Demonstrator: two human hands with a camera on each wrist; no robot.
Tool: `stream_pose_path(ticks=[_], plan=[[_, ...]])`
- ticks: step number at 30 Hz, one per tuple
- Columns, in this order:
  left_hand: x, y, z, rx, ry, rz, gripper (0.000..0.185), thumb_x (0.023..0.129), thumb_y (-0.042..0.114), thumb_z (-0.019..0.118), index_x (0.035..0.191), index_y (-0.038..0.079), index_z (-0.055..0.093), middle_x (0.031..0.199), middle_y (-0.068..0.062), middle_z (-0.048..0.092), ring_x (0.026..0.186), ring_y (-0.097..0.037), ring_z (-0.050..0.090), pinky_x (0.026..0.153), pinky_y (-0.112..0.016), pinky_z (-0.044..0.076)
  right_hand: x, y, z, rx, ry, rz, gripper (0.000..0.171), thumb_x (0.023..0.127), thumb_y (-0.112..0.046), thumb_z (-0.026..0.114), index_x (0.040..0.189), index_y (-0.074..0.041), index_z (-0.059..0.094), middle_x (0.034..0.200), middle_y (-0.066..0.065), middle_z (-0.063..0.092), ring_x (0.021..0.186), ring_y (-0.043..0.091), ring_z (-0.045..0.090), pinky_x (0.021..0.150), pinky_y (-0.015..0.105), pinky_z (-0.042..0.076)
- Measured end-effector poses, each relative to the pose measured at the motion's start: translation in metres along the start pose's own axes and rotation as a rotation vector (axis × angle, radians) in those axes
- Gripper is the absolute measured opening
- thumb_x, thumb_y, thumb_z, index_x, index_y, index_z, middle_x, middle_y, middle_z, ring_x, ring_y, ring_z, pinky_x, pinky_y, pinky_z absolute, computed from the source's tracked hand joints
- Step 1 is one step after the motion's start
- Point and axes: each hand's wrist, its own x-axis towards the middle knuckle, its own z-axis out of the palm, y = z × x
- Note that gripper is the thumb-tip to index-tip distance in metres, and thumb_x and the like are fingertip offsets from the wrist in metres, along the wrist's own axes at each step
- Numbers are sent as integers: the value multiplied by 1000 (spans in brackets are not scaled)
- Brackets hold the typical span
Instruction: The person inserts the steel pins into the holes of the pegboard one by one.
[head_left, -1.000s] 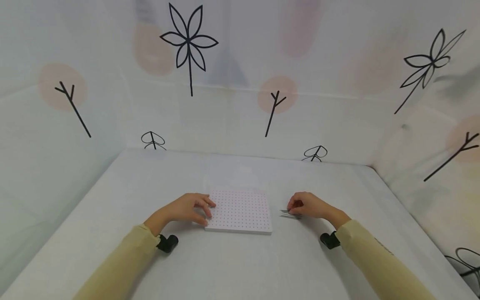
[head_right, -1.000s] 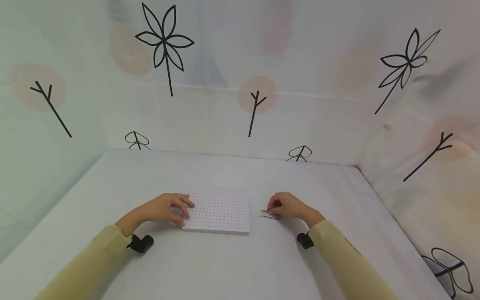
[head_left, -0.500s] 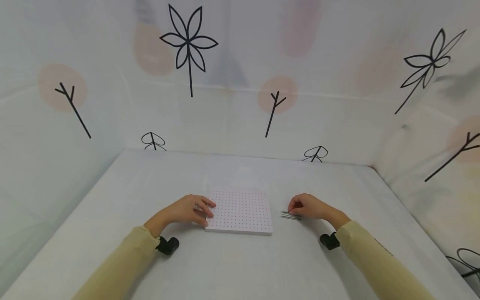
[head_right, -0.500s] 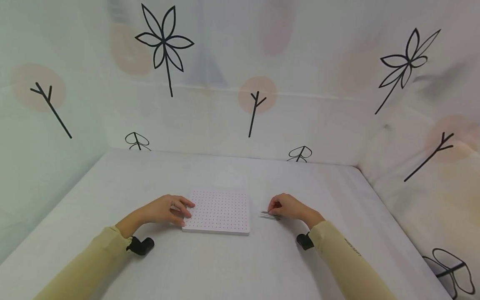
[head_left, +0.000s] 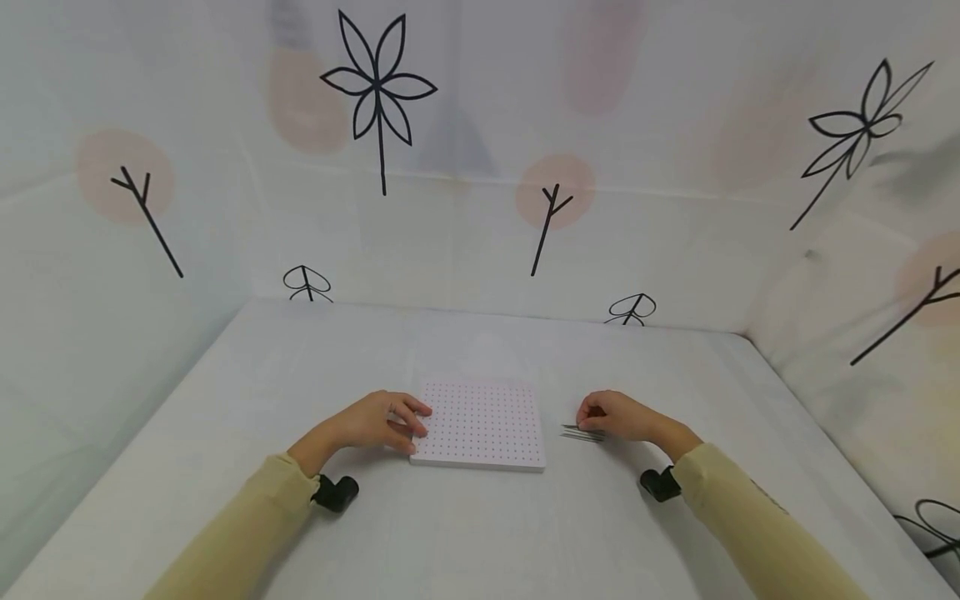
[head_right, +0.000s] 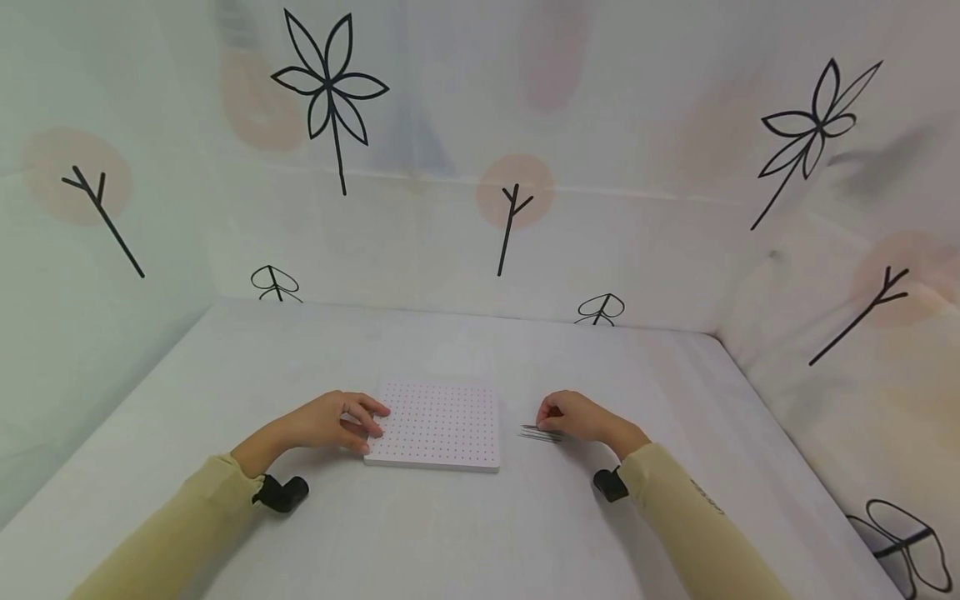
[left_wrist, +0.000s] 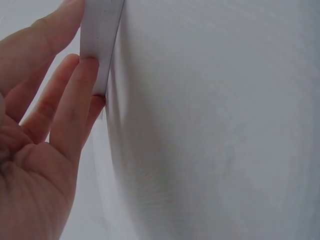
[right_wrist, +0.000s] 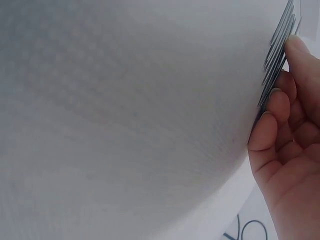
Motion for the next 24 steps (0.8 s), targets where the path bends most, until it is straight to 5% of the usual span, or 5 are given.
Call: stream_pose_path(ticks=[24], plan=[[2,-2,0,5,-2,11,18,70,8,80,87,12,74,121,-5,57,108,-22,56,86,-28,49,-9,-13,-5,-7,174,-60,7,88,-5,61,95,-3,59,90,2,61,80,16,53,69,26,49]])
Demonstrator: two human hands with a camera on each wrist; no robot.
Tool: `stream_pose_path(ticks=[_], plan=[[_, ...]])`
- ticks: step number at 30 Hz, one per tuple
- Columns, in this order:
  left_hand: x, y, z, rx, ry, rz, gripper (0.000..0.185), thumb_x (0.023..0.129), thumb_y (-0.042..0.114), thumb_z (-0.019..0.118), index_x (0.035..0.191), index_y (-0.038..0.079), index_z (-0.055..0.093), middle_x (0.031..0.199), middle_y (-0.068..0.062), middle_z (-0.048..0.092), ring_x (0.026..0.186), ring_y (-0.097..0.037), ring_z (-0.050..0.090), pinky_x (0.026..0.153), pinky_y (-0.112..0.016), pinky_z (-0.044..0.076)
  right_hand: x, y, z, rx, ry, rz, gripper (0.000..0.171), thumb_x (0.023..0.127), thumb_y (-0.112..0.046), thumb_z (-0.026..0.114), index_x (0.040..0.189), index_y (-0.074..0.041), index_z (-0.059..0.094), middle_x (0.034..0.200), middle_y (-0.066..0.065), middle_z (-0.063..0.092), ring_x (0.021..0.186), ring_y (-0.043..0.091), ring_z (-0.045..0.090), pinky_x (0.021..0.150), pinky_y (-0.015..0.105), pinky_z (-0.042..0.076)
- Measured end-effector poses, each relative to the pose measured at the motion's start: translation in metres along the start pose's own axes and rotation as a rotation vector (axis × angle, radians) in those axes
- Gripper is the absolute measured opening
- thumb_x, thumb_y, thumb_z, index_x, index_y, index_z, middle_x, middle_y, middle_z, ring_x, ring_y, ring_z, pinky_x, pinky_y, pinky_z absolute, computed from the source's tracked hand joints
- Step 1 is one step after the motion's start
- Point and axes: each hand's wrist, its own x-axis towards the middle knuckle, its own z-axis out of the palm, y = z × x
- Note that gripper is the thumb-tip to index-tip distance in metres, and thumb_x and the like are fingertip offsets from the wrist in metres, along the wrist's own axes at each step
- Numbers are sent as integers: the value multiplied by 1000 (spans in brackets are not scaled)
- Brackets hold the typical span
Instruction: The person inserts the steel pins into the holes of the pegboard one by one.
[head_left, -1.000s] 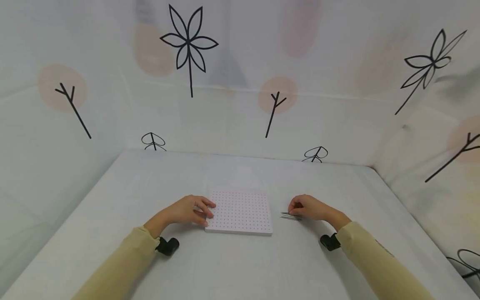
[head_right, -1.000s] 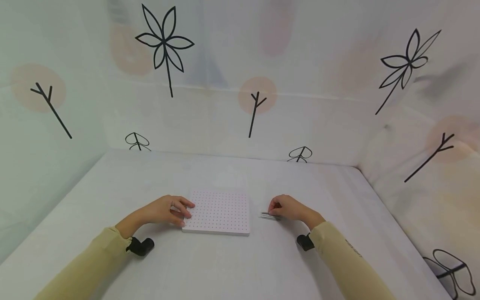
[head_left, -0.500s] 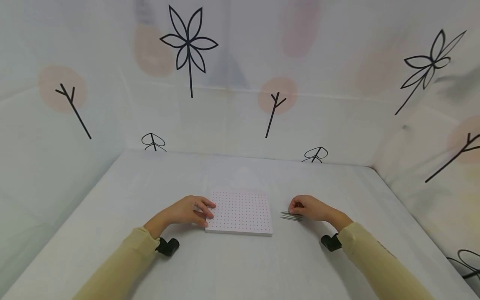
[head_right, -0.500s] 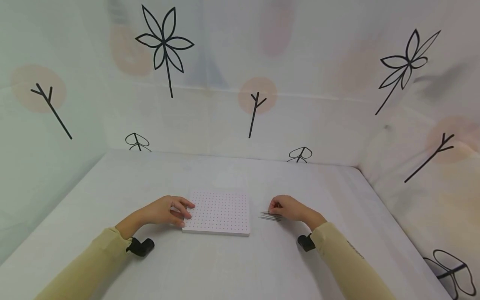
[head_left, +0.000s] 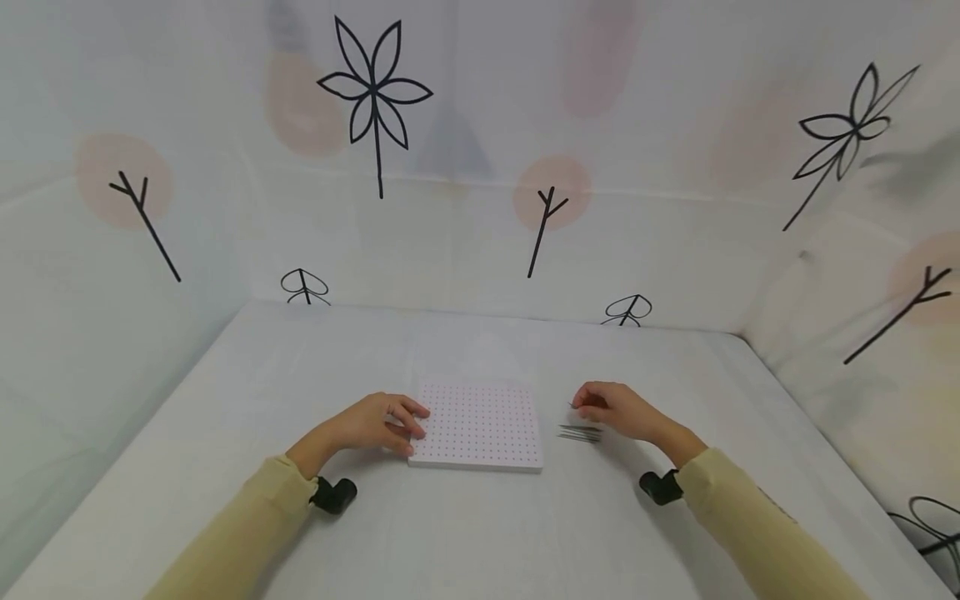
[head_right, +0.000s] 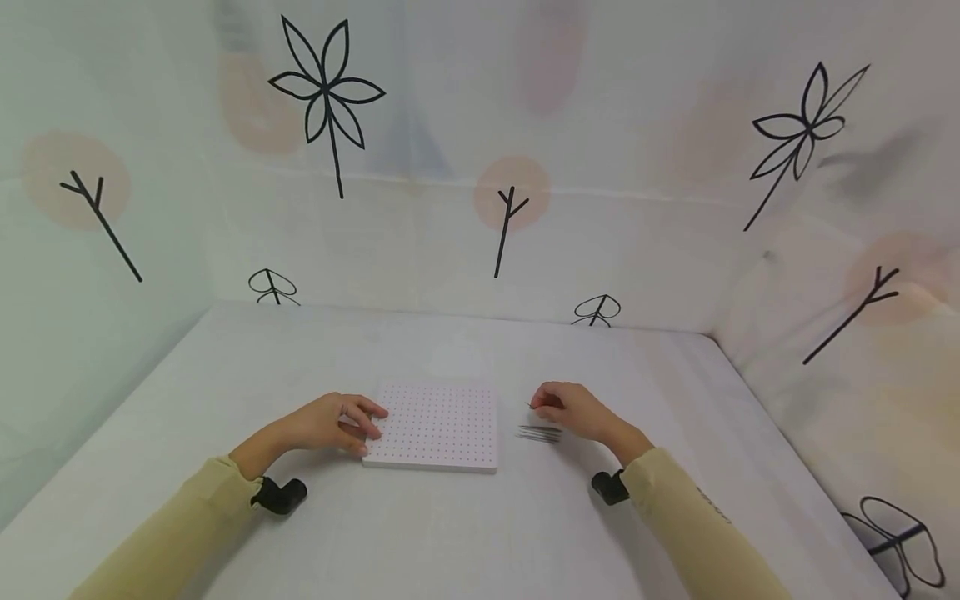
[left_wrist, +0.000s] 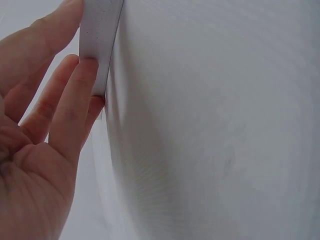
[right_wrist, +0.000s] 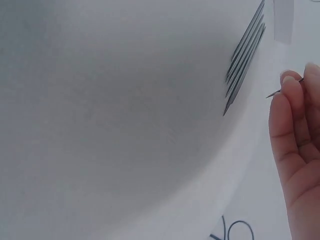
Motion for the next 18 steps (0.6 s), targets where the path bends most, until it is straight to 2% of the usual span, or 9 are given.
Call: stream_pose_path(ticks=[8,18], plan=[[-1,-1,0,-2,5,13,19,70,7,80,88,9,74,121,-8,57,110,-25,55,86,-28,49,3,-7,5,47,53,-16,10,85,-4,65,95,-2,61,88,1,62,79,15,58,71,25,52],[-1,1,0,11,8,5,18,70,8,80,87,10,74,120,-7,57,112,-26,53,86,-28,49,7,-13,14,121,77,-29,11,84,-6,67,90,-6,58,87,2,63,78,15,61,71,24,53]])
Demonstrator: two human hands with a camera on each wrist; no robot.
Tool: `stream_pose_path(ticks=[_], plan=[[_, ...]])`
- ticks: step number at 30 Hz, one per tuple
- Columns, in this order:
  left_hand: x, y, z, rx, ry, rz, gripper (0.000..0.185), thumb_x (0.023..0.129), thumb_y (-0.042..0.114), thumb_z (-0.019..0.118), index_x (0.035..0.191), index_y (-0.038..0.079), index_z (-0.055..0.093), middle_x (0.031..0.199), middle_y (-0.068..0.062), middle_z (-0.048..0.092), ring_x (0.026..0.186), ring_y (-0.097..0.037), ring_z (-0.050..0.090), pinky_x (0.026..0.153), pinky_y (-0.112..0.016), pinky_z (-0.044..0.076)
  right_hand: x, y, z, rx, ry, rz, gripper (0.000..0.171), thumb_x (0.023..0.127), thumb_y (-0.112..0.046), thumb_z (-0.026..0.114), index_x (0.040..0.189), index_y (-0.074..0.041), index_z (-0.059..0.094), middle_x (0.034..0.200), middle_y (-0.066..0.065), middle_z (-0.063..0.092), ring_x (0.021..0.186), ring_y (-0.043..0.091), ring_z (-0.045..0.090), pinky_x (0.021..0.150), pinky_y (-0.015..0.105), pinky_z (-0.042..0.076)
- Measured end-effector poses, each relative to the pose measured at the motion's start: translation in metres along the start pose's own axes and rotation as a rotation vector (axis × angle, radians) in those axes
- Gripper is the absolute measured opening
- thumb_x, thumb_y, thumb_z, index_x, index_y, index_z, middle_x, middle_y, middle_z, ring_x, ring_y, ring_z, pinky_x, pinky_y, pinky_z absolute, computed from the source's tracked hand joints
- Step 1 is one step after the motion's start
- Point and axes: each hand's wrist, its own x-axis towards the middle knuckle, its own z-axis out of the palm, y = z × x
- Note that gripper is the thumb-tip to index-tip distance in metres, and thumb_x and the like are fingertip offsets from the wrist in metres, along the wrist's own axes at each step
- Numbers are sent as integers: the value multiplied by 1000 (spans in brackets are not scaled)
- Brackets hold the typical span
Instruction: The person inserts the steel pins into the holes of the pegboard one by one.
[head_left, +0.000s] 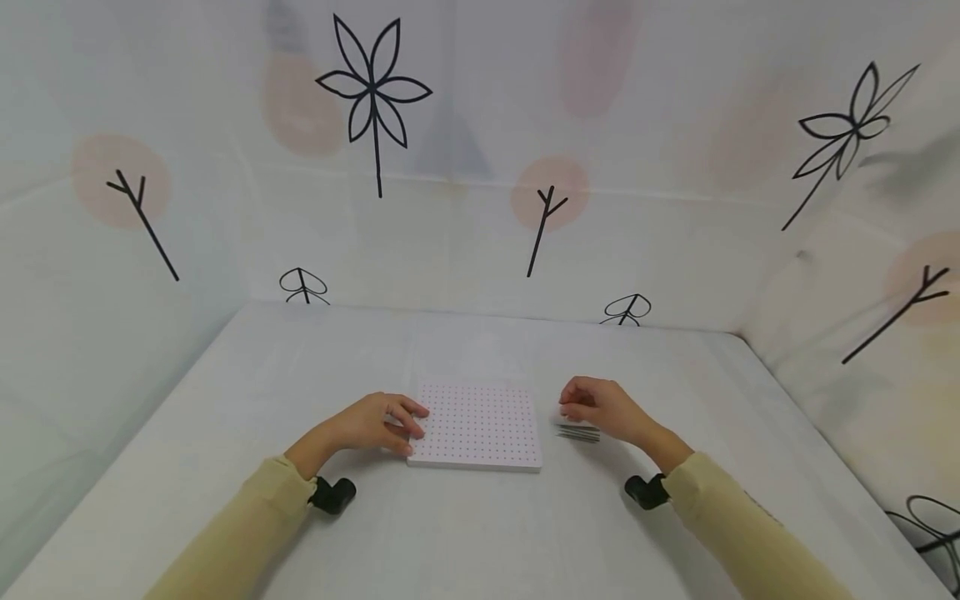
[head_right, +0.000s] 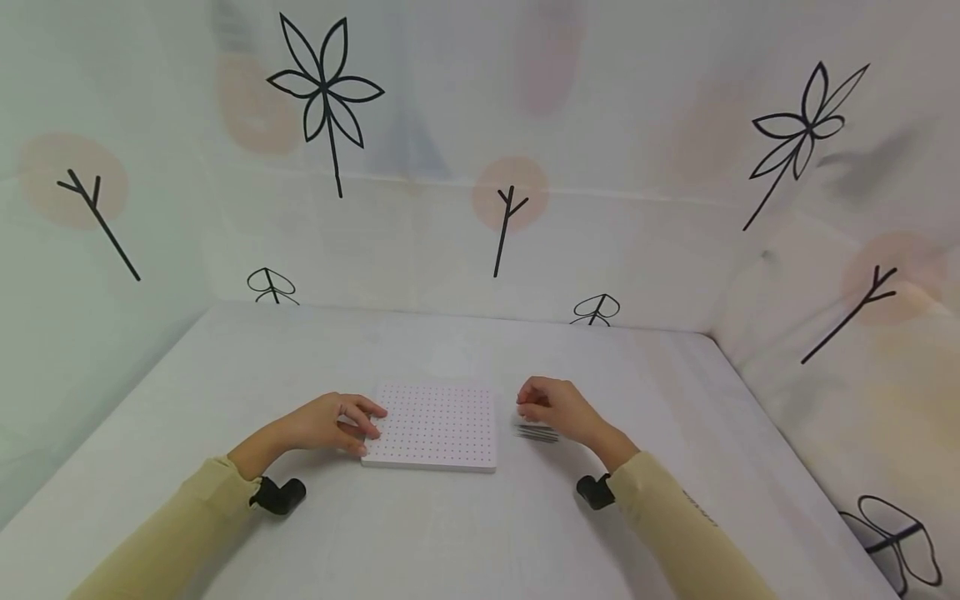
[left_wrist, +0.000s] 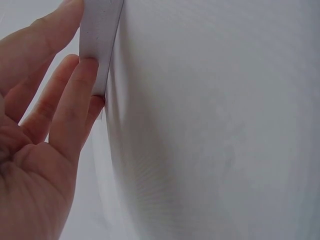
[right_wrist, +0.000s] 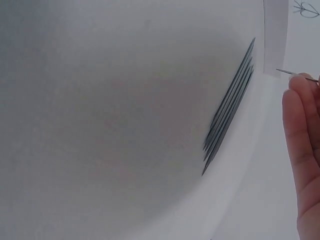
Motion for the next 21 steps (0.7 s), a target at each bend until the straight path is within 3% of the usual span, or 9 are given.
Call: stream_pose_path(ticks=[21], plan=[[0,1,1,-9,0,0,18,70,7,80,87,9,74,121,-7,57,107,-24,57,86,-31,49,6,-28,16,113,-2,-72,12,86,-4,64,92,-2,54,87,11,67,76,27,65,67,31,55]])
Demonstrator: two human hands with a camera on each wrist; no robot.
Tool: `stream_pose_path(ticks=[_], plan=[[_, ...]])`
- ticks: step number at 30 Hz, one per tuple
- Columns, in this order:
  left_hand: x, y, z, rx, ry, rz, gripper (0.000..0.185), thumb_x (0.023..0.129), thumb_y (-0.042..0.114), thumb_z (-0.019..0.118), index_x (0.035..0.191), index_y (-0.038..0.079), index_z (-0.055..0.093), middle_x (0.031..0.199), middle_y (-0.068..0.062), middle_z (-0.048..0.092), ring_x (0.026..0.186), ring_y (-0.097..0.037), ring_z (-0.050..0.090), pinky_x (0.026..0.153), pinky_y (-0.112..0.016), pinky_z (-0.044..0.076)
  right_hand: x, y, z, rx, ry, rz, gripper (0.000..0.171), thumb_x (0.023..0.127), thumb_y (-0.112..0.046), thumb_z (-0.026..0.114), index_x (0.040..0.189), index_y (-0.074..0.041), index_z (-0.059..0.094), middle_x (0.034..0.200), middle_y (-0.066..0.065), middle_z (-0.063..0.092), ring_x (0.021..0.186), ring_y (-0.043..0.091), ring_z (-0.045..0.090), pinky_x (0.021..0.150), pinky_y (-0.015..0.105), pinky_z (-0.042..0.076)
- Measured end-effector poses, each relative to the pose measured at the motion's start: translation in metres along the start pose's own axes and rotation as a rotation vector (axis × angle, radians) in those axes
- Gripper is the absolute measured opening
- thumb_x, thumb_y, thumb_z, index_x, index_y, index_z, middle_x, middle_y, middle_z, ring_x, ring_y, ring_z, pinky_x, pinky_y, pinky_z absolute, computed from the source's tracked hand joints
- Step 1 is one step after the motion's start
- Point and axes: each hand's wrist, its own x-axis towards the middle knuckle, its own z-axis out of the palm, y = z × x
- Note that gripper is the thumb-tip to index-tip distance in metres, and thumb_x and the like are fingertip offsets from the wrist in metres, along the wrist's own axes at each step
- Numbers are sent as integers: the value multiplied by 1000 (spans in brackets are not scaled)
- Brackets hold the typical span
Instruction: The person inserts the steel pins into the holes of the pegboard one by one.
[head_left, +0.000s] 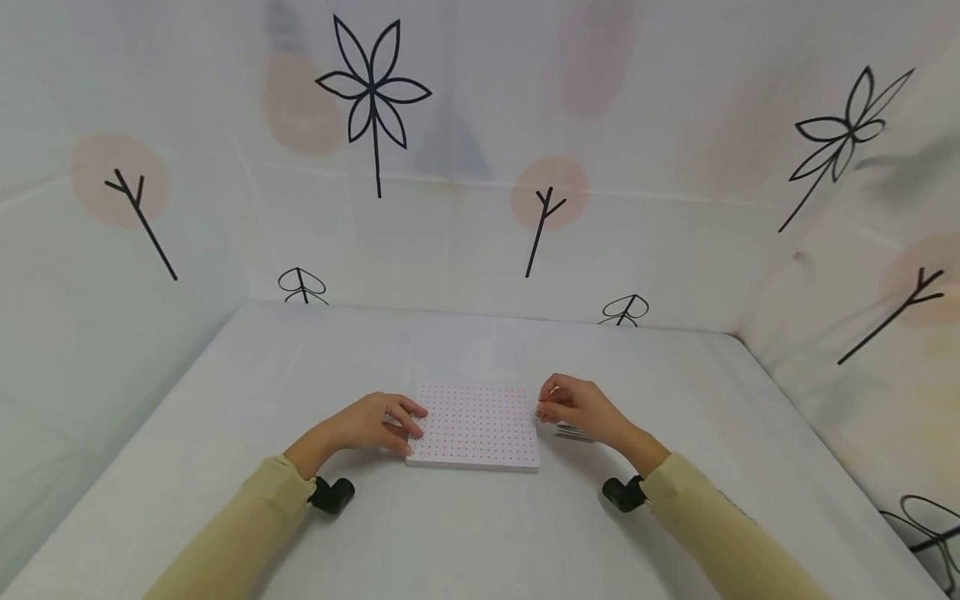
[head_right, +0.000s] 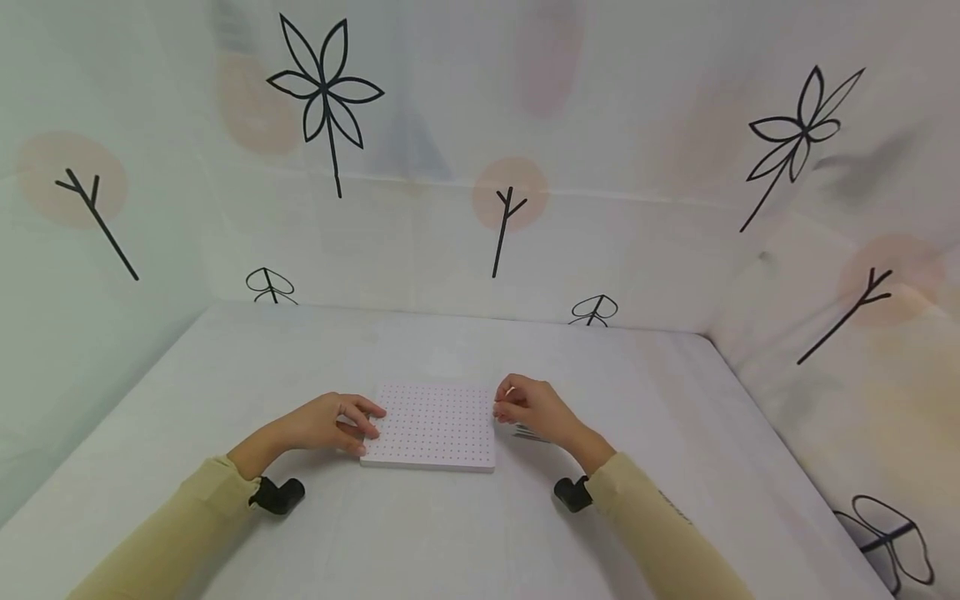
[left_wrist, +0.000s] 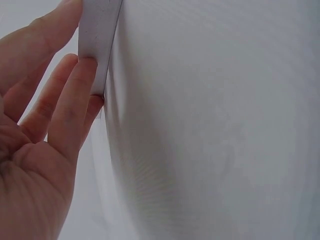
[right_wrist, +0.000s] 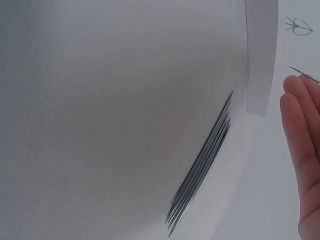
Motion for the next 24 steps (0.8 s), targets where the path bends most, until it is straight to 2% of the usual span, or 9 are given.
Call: stream_pose_path(ticks=[6,13,19,24], plan=[[0,0,0,10,1,-3,17,71,9,80,87,12,74,121,-6,57,105,-22,58,86,-31,49,4,6,5,7,-1,-23,11,88,-5,62,93,-3,53,88,9,68,75,25,66,67,31,55],[-1,1,-1,9,5,-22,17,71,8,80,87,13,74,122,-6,57,105,-22,58,87,-31,48,9,2,10,19,-11,-32,10,89,-4,60,95,-2,51,89,12,68,75,23,65,67,31,55],[-1,2,-1,-7,-1,-8,18,71,7,80,88,9,74,122,-9,56,104,-22,59,87,-32,49,9,-18,16,42,-29,-8,9,89,3,57,95,3,50,90,20,67,76,34,64,69,47,53],[0,2,0,-17,0,-25,18,71,7,80,87,11,74,122,-7,56,102,-20,60,86,-30,49,7,-39,18,66,-53,-11,7,89,6,55,93,6,49,90,23,66,79,37,63,71,46,53]])
